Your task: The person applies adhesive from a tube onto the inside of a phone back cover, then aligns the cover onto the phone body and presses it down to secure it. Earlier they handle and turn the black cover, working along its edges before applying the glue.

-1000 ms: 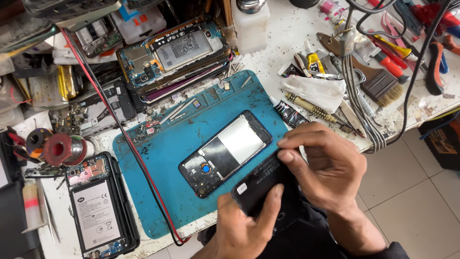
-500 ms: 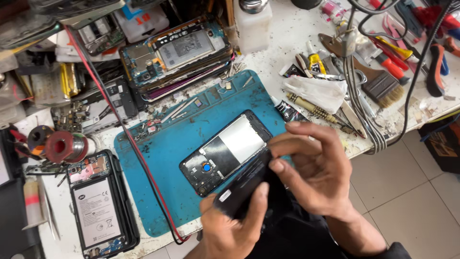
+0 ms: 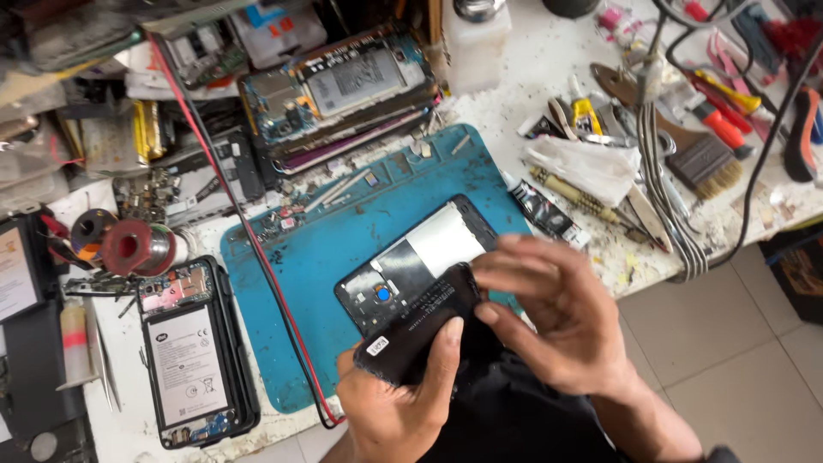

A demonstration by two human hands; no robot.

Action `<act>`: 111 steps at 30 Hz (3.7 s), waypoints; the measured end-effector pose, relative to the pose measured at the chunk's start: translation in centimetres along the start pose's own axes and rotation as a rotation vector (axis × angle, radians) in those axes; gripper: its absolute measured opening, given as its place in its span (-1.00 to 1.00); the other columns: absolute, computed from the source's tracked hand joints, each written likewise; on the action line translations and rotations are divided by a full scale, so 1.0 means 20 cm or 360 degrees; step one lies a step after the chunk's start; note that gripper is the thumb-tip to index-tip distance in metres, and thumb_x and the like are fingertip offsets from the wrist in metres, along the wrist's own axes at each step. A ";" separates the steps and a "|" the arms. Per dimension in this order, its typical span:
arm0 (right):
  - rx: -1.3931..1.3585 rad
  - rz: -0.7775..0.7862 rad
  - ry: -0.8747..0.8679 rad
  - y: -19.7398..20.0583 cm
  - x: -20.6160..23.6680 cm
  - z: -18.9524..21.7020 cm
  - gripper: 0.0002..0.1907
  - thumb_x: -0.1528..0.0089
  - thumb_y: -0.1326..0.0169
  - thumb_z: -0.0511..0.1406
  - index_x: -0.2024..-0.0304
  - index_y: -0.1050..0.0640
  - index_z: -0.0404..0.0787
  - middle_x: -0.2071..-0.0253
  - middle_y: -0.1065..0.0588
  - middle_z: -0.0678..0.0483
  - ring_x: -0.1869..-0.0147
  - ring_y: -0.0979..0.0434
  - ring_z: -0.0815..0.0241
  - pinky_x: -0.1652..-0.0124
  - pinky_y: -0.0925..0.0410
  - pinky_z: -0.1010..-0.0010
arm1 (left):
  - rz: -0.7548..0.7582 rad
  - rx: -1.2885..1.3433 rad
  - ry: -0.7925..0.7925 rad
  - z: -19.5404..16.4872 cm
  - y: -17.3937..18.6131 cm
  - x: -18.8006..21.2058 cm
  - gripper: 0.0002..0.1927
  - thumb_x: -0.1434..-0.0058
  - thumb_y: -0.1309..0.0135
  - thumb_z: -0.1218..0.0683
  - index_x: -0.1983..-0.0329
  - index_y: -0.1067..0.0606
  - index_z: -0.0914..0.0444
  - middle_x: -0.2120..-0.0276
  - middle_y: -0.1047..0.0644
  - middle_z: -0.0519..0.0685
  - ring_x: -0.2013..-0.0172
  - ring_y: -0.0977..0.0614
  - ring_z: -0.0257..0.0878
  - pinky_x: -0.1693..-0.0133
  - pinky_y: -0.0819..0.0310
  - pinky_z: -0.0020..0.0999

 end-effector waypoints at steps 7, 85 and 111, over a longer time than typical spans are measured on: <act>0.0258 -0.0393 0.0320 0.05 0.01 0.05 -0.36 -0.22 -0.21 -0.63 -0.21 -0.14 -0.40 0.34 -0.60 -0.14 0.20 -0.62 0.11 0.11 -0.49 0.39 | 0.0012 -0.0350 -0.0483 -0.03 -0.11 0.13 -0.71 -0.25 -0.34 0.17 0.17 -0.51 0.47 0.32 -0.61 0.17 0.32 -0.70 -0.26 0.33 -0.56 -0.44; 0.0117 -0.0510 0.0231 0.06 0.21 0.03 -0.31 -0.25 -0.14 -0.58 -0.22 -0.02 -0.13 0.21 -0.56 -0.12 0.14 -0.60 0.23 0.05 -0.48 0.43 | 0.0213 -0.0175 0.0133 -0.12 -0.09 -0.02 -0.85 -0.19 -0.28 0.13 0.34 -0.64 0.35 0.53 -0.69 0.00 0.55 -0.76 -0.28 0.53 -0.55 -0.41; 0.0185 -0.0512 0.0226 0.05 0.15 0.03 -0.45 -0.32 -0.15 -0.58 -0.07 -0.06 -0.19 0.31 -0.57 -0.11 0.23 -0.58 0.25 0.10 -0.47 0.42 | 0.0309 -0.0570 -0.0440 -0.20 -0.08 -0.05 -0.93 -0.30 -0.25 0.18 0.23 -0.66 0.29 0.53 -0.64 0.04 0.57 -0.67 -0.14 0.54 -0.44 -0.29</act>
Point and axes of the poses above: each hand's wrist, its own x-axis away from the middle knuckle, its own y-axis out of the back of the hand, z = x × y, the point moved 7 cm from there along -x, towards the middle knuckle
